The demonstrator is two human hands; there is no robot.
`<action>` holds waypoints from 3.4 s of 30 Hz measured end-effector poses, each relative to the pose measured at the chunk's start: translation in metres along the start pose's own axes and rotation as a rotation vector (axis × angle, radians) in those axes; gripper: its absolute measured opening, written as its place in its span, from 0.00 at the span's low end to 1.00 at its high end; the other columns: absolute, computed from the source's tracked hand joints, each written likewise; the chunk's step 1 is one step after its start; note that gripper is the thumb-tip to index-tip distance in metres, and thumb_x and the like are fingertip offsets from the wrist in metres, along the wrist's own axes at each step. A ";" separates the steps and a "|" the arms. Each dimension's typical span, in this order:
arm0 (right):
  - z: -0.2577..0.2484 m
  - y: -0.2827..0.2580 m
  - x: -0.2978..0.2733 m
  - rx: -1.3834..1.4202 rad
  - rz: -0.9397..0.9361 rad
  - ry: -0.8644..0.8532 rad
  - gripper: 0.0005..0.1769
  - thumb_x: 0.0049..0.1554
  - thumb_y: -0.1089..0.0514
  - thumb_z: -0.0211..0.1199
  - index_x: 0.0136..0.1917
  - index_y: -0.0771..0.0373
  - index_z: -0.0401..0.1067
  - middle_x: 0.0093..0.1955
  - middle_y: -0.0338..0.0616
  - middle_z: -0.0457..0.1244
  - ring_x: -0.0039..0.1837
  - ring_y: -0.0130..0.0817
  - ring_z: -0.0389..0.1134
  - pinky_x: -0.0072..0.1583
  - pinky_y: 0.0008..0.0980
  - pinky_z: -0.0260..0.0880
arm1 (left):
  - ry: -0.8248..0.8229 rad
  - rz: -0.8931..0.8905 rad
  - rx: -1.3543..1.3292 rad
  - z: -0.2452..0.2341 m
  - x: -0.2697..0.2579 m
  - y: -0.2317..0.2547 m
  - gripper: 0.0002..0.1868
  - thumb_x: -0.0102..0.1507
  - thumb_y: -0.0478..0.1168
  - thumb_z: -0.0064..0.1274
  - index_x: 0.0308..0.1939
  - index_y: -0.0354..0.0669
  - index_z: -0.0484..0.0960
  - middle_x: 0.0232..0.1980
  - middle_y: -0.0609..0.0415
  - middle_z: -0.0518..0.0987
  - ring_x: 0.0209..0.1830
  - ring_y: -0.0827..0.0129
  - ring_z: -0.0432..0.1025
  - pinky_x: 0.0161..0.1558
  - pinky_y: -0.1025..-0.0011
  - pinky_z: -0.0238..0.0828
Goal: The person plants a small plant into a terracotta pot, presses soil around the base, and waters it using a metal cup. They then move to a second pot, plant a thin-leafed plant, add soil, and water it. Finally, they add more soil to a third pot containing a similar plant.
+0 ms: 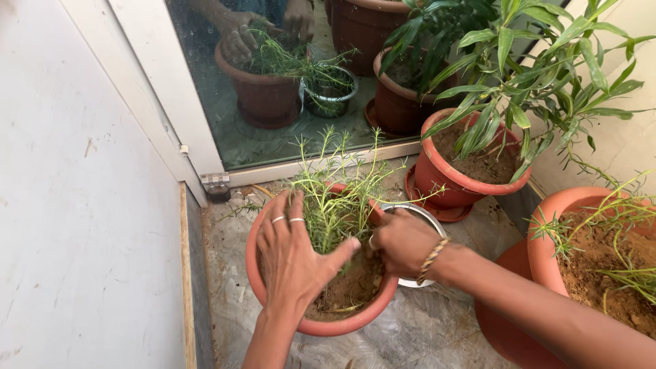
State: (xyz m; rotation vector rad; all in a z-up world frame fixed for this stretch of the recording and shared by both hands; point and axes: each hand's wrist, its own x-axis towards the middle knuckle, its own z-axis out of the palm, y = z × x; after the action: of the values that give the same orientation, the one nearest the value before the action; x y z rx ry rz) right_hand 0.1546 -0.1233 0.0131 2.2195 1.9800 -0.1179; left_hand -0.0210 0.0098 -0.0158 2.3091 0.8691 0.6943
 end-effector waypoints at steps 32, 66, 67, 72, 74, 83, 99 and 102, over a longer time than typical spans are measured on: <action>0.108 0.073 -0.006 0.124 0.759 -0.311 0.23 0.53 0.43 0.70 0.51 0.63 0.80 0.53 0.55 0.70 0.57 0.49 0.74 0.60 0.43 0.75 | -0.287 -0.098 -0.051 -0.036 0.002 -0.035 0.49 0.52 0.41 0.64 0.77 0.46 0.61 0.75 0.50 0.64 0.79 0.62 0.53 0.79 0.55 0.36; -0.154 -0.105 0.000 0.200 -0.066 0.010 0.17 0.34 0.44 0.70 0.33 0.56 0.82 0.31 0.47 0.68 0.35 0.49 0.71 0.40 0.48 0.73 | -0.253 -0.274 -0.107 -0.073 -0.012 -0.041 0.28 0.52 0.28 0.54 0.58 0.43 0.80 0.52 0.52 0.85 0.53 0.61 0.80 0.59 0.65 0.74; -0.152 -0.106 0.003 0.171 -0.063 -0.026 0.17 0.35 0.43 0.70 0.33 0.57 0.82 0.31 0.48 0.68 0.35 0.50 0.71 0.41 0.49 0.73 | -0.259 -0.279 -0.097 -0.074 -0.011 -0.040 0.28 0.52 0.29 0.54 0.58 0.44 0.80 0.52 0.52 0.85 0.53 0.61 0.80 0.59 0.65 0.74; -0.143 -0.109 0.016 0.099 -0.094 -0.081 0.18 0.35 0.43 0.68 0.34 0.57 0.81 0.29 0.52 0.67 0.36 0.54 0.70 0.41 0.51 0.72 | -0.280 -0.276 -0.056 -0.074 -0.011 -0.040 0.28 0.52 0.29 0.54 0.58 0.47 0.81 0.52 0.53 0.85 0.54 0.58 0.79 0.59 0.63 0.73; -0.140 -0.110 0.019 0.095 -0.080 -0.090 0.18 0.36 0.43 0.68 0.34 0.57 0.82 0.28 0.53 0.66 0.35 0.54 0.70 0.42 0.50 0.72 | -0.277 -0.242 -0.040 -0.073 -0.010 -0.041 0.30 0.51 0.27 0.53 0.57 0.47 0.82 0.52 0.53 0.85 0.53 0.57 0.79 0.60 0.63 0.72; -0.141 -0.107 0.038 0.075 -0.004 -0.090 0.23 0.34 0.39 0.68 0.40 0.53 0.83 0.27 0.54 0.66 0.35 0.54 0.71 0.42 0.48 0.74 | -0.249 -0.282 -0.107 -0.071 -0.010 -0.042 0.27 0.53 0.29 0.51 0.56 0.46 0.83 0.48 0.51 0.86 0.48 0.56 0.81 0.55 0.62 0.75; -0.144 -0.078 0.052 0.208 0.215 0.148 0.28 0.35 0.30 0.71 0.37 0.52 0.84 0.28 0.51 0.68 0.35 0.49 0.72 0.44 0.43 0.73 | -0.198 -0.287 -0.082 -0.075 -0.008 -0.029 0.26 0.56 0.34 0.55 0.60 0.46 0.82 0.52 0.43 0.83 0.53 0.48 0.77 0.57 0.56 0.71; -0.144 -0.063 0.039 0.302 0.356 0.122 0.28 0.36 0.28 0.73 0.37 0.52 0.83 0.26 0.50 0.67 0.32 0.42 0.72 0.41 0.40 0.73 | -0.142 -0.235 -0.118 -0.069 -0.007 -0.031 0.24 0.56 0.34 0.55 0.58 0.43 0.82 0.54 0.45 0.83 0.55 0.50 0.77 0.59 0.58 0.71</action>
State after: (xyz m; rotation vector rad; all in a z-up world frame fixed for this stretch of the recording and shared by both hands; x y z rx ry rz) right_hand 0.0889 -0.0533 0.1441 2.7957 1.6771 -0.2564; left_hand -0.0824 0.0462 0.0103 2.0814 0.9859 0.4615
